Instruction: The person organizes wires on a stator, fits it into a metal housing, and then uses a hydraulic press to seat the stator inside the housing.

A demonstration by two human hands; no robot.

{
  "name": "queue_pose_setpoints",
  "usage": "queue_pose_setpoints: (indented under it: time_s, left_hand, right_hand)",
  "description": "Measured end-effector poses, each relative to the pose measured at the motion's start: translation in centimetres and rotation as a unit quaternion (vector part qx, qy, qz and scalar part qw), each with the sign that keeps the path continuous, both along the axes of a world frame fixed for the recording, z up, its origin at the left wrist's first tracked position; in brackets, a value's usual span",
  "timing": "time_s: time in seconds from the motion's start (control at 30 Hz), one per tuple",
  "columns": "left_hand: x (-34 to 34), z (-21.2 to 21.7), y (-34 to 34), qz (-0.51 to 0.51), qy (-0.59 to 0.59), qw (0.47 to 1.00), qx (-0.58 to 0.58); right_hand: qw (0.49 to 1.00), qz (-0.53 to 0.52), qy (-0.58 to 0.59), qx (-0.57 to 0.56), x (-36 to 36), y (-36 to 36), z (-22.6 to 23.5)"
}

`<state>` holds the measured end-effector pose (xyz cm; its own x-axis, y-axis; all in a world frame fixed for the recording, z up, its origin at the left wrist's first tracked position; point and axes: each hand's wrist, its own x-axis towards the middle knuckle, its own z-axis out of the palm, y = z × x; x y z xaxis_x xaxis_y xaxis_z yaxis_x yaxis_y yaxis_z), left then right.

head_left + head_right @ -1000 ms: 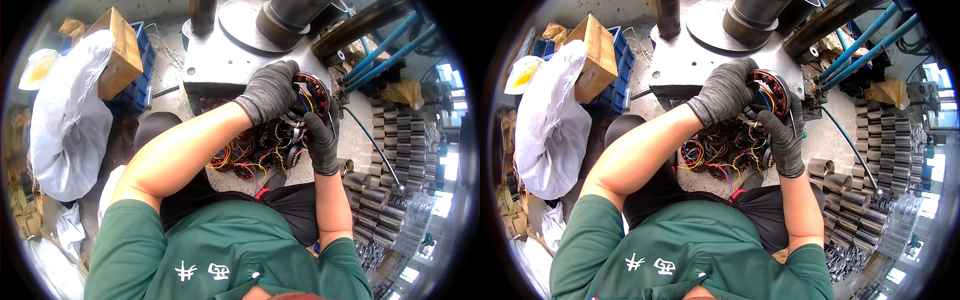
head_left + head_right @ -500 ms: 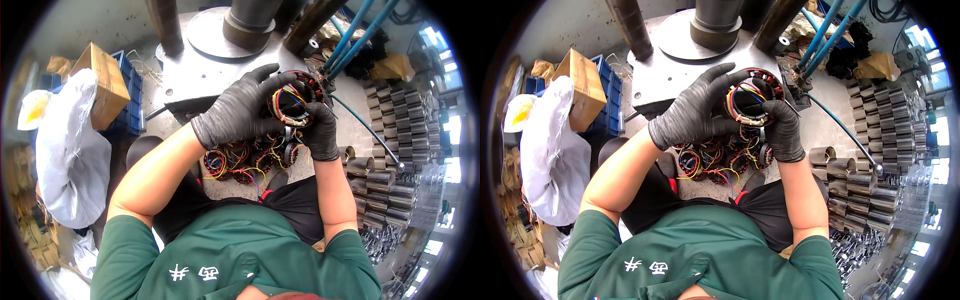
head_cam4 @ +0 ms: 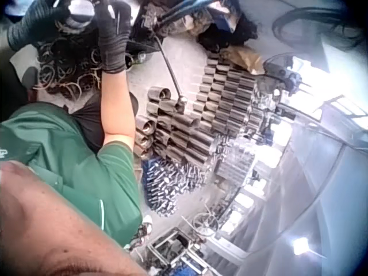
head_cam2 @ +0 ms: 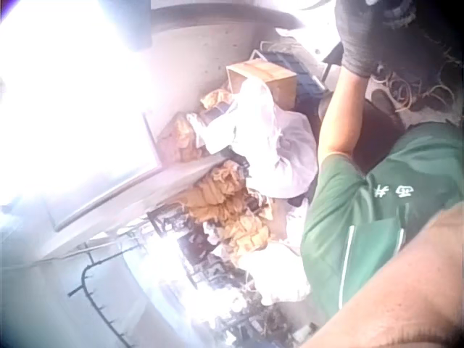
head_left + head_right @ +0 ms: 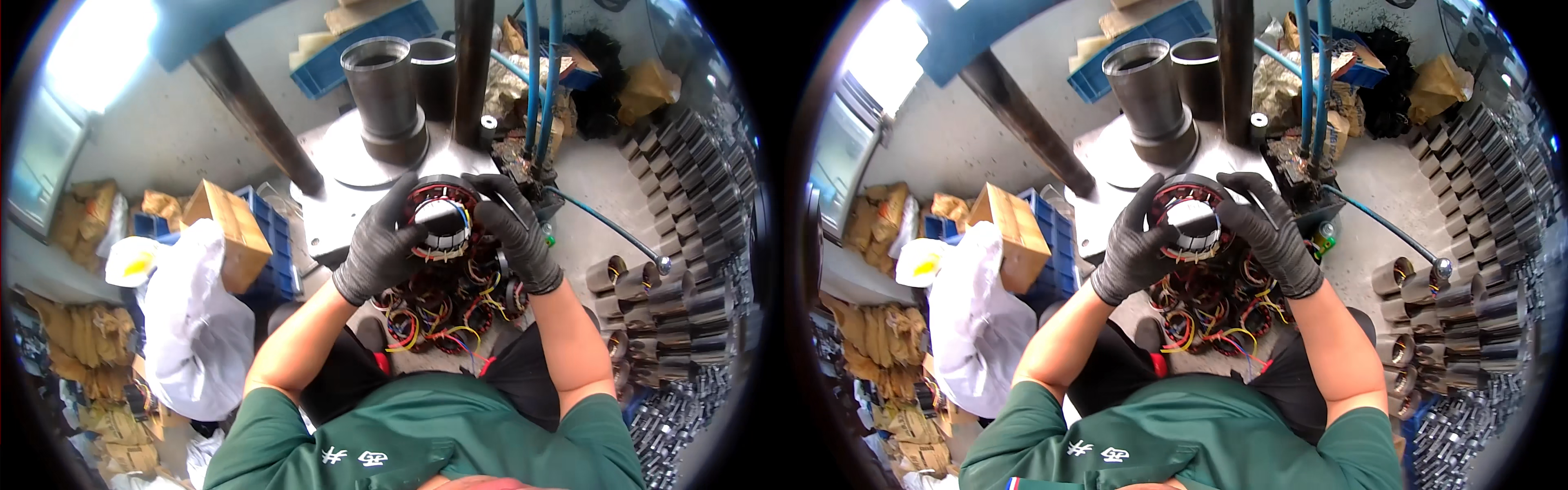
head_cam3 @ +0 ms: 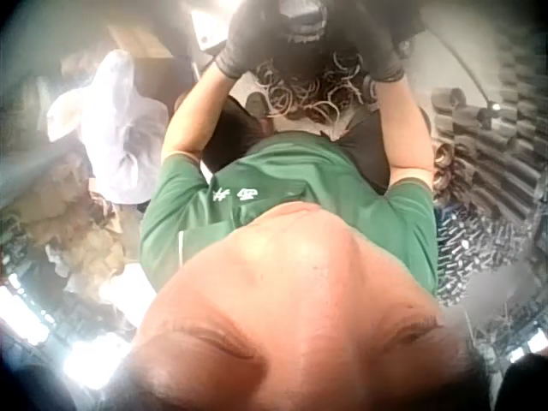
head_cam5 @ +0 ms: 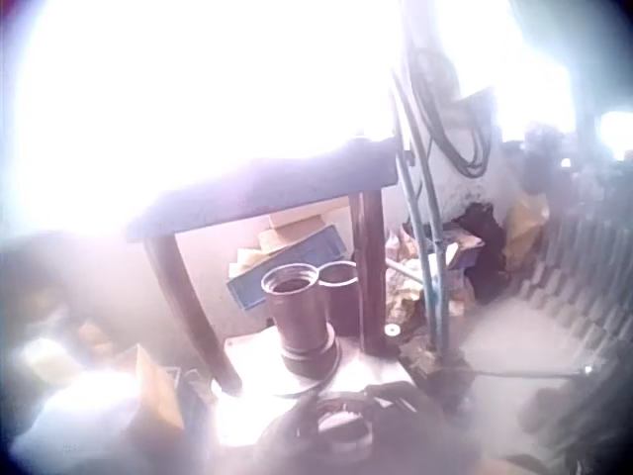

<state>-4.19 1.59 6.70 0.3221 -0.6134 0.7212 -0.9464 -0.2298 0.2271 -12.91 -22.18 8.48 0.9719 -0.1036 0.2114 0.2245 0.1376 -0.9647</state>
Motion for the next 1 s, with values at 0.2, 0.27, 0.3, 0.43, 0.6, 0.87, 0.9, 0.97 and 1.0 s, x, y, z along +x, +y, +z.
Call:
queue_pose_setpoints:
  time_s: [0.2, 0.27, 0.3, 0.43, 0.6, 0.87, 0.9, 0.97, 1.0]
  left_hand:
    - [4.4, 7.2, -0.6, 0.068, -0.072, 0.995, -0.025]
    - [7.7, 10.1, -1.3, 0.057, -0.052, 0.996, -0.049]
    - [8.8, 11.7, -2.1, 0.047, -0.041, 0.995, -0.077]
    - [16.5, 14.9, -2.6, 0.126, 0.026, 0.986, -0.105]
    - [20.3, 16.5, -3.0, 0.113, 0.271, 0.95, -0.101]
    - [21.9, 15.5, -3.7, 0.157, 0.284, 0.946, 0.003]
    - [22.3, 15.8, -3.4, 0.153, 0.295, 0.943, 0.012]
    - [23.0, 16.0, -3.1, 0.162, 0.28, 0.945, 0.037]
    - [23.2, 15.9, -2.9, 0.167, 0.272, 0.946, 0.049]
  right_hand:
    - [0.98, -0.118, -0.013, 0.161, 2.4, -4.6, -0.7]
    - [0.97, -0.135, -0.015, 0.202, 2.8, -5.6, -1.1]
    - [0.967, -0.136, -0.021, 0.215, 3.1, -5.8, -1.5]
    - [0.963, -0.146, -0.048, 0.219, 3.0, -5.0, -0.9]
    - [0.96, -0.122, -0.031, 0.25, 2.6, -4.7, -0.2]
    - [0.965, -0.121, -0.017, 0.231, 2.6, -5.2, -0.1]
    - [0.965, -0.117, -0.015, 0.235, 2.6, -5.1, -0.1]
    - [0.965, -0.111, -0.013, 0.236, 2.7, -4.7, -0.2]
    - [0.965, -0.111, -0.006, 0.236, 2.7, -4.5, -0.1]
